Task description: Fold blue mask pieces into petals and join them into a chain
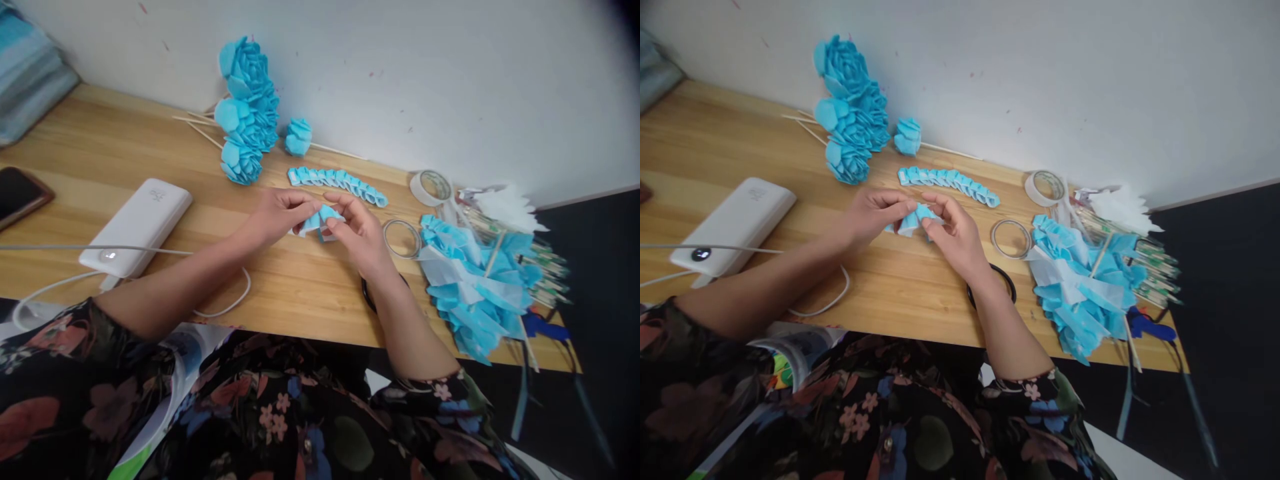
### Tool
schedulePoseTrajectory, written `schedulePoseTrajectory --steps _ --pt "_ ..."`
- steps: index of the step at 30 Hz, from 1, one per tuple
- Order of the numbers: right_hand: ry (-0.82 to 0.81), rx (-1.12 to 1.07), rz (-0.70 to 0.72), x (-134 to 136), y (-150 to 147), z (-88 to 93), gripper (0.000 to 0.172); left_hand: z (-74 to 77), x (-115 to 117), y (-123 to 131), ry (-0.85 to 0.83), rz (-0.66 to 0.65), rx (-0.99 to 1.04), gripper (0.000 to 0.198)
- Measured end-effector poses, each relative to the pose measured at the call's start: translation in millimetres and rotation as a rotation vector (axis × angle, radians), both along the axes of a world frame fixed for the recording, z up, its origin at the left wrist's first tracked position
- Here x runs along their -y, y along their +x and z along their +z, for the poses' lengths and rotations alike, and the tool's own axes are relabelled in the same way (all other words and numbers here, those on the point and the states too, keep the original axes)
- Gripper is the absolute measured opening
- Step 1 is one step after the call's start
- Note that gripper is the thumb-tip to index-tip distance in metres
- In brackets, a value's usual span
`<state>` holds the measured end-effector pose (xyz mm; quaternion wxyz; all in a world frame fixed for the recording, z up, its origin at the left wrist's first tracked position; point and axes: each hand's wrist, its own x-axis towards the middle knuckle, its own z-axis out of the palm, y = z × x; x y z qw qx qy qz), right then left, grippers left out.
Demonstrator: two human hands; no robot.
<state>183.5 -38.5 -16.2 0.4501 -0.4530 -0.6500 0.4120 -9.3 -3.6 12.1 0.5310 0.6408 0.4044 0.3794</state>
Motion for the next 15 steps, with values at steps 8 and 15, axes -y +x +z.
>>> schedulePoseTrajectory --steps 8,15 --pt "-0.010 -0.051 -0.067 -1.7 2.4 2.0 0.041 -3.7 -1.4 2.1 -0.077 -0.057 0.022 0.017" --pt "0.067 -0.048 -0.167 -1.9 1.8 5.6 0.039 -6.0 0.3 2.3 -0.115 -0.154 0.000 0.012"
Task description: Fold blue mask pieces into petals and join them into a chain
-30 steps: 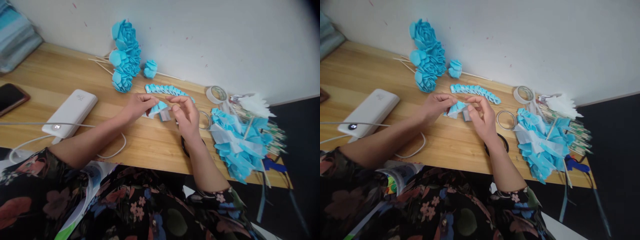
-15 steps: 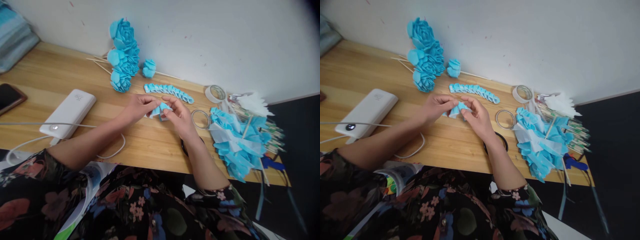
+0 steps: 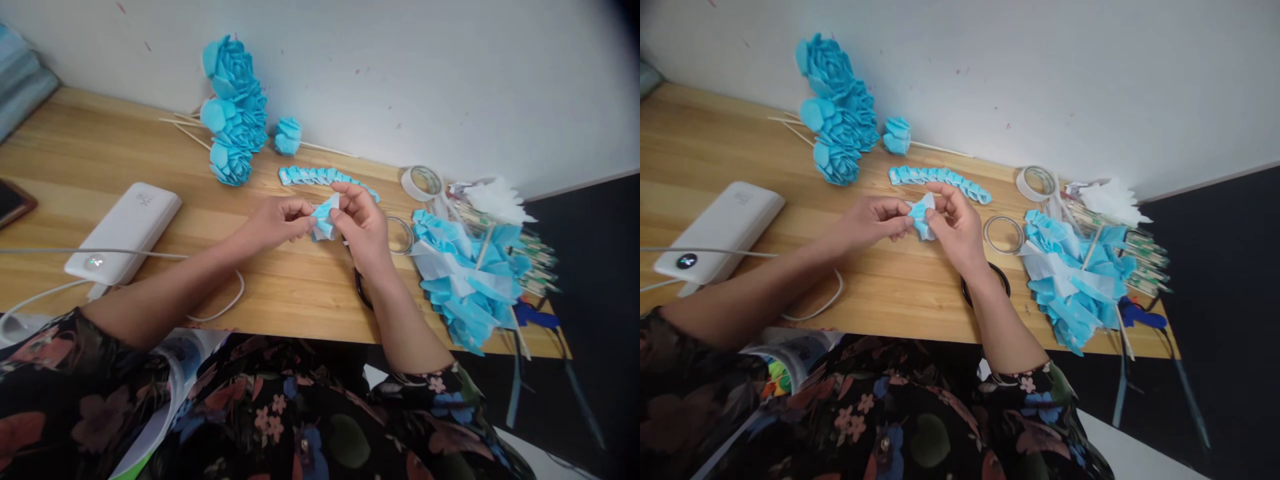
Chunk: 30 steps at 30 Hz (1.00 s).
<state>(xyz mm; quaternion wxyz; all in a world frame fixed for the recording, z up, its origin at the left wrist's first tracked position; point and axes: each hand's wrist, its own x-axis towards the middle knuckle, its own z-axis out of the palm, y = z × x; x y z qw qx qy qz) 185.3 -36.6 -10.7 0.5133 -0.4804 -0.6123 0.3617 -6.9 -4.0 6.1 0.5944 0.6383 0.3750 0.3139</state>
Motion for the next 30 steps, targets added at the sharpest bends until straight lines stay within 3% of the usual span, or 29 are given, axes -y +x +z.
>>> schedulePoseTrajectory --steps 8,12,17,30 --pt "0.110 0.059 -0.059 4.3 -2.4 7.2 0.028 4.2 -2.6 -0.8 -0.085 0.196 0.111 0.018" --pt "0.162 0.202 -0.059 4.8 -4.9 7.6 0.028 5.8 -1.4 -0.7 -0.100 0.173 0.124 0.019" --pt "0.177 0.263 -0.065 2.2 -3.7 3.3 0.007 6.5 0.0 -0.1 -0.122 0.155 0.136 0.020" --pt "0.335 0.412 -0.032 1.2 1.9 5.9 0.002 3.1 -4.0 -1.1 -0.174 0.198 0.162 0.022"
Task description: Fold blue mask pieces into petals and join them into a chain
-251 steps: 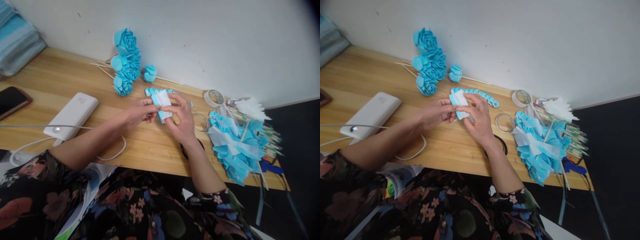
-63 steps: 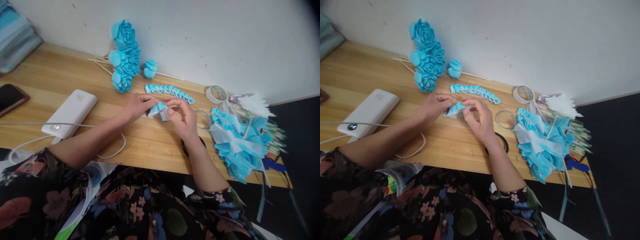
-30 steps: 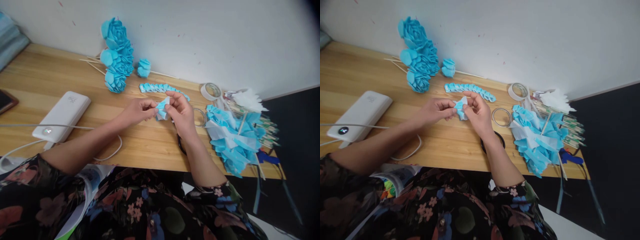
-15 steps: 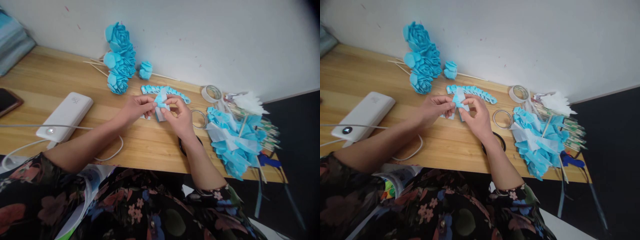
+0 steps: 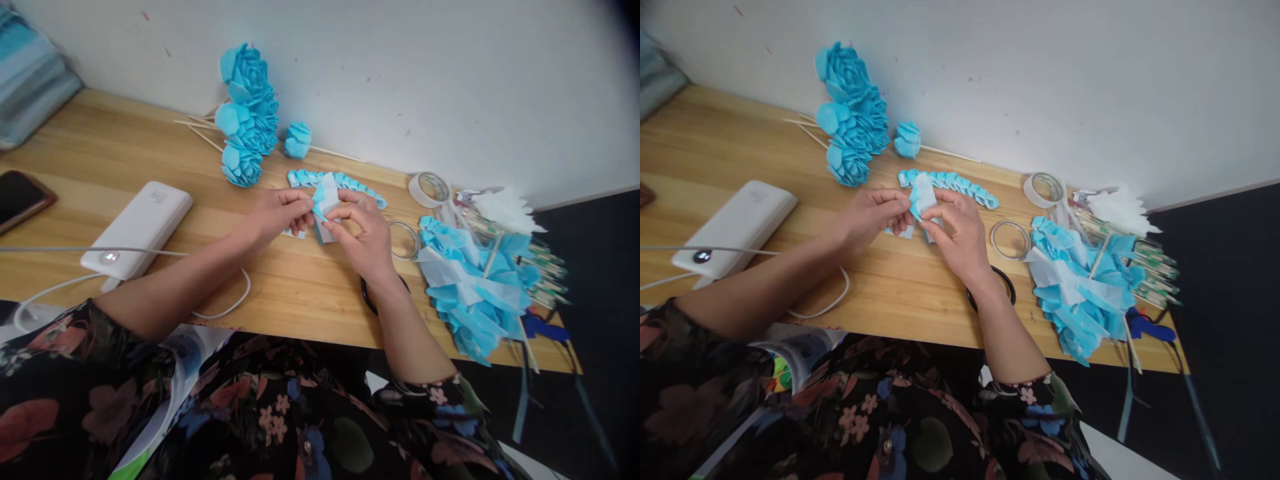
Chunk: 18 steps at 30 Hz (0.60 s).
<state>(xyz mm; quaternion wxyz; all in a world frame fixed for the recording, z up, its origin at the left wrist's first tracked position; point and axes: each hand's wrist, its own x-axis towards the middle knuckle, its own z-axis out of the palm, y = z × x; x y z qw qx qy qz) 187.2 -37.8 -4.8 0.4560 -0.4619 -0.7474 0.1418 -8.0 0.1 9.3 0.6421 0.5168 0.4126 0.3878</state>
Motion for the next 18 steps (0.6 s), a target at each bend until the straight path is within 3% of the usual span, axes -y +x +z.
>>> schedulePoseTrajectory --steps 10,18 --pt "-0.398 -0.385 -0.010 -0.7 -5.1 -2.1 0.022 7.6 3.2 0.1 0.143 -0.047 -0.182 0.024" --pt "-0.472 -0.476 -0.028 0.0 -6.6 0.6 0.022 5.3 2.7 -1.1 0.176 -0.080 -0.217 0.024"
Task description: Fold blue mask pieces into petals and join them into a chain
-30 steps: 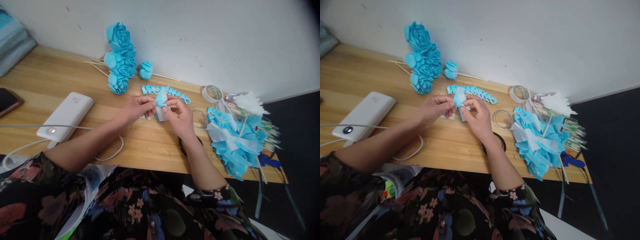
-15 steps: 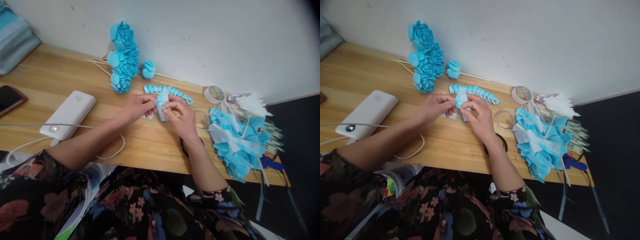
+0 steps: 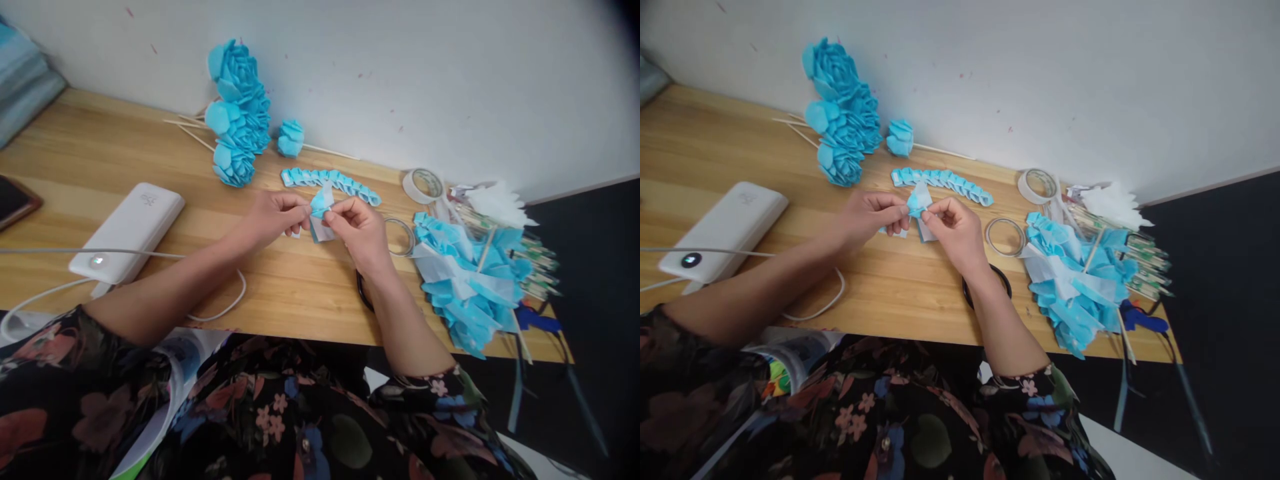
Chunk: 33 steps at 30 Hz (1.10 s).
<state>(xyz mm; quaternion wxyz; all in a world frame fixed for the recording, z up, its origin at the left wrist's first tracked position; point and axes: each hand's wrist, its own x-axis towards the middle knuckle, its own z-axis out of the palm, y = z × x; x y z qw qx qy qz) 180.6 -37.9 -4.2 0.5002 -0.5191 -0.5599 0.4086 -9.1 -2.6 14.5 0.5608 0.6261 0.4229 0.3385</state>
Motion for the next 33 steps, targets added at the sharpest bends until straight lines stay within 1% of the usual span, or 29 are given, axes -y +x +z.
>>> schedulePoseTrajectory --steps 14,18,22,27,31,33 --pt "0.036 0.046 0.010 -0.3 -1.3 -0.2 0.014 -2.8 -1.0 1.0 -0.009 -0.002 0.011 0.024" --pt "0.041 0.058 0.020 0.7 -2.2 0.8 0.015 -2.0 -0.7 1.1 -0.021 0.015 0.016 0.021" --pt "0.025 0.075 0.009 0.3 -1.9 -1.3 0.016 -0.8 0.2 0.8 -0.005 0.010 -0.034 0.020" --pt "-0.014 0.015 0.004 -1.8 -1.9 -6.6 0.021 -1.3 0.3 0.3 0.009 0.007 -0.043 0.021" --pt "-0.027 -0.083 0.037 -1.7 -3.4 -4.0 0.029 -2.2 0.0 0.2 0.002 -0.002 -0.045 0.022" --pt "-0.024 -0.097 0.043 -1.1 -4.0 -1.7 0.029 -2.4 0.1 0.1 0.002 0.005 -0.045 0.023"
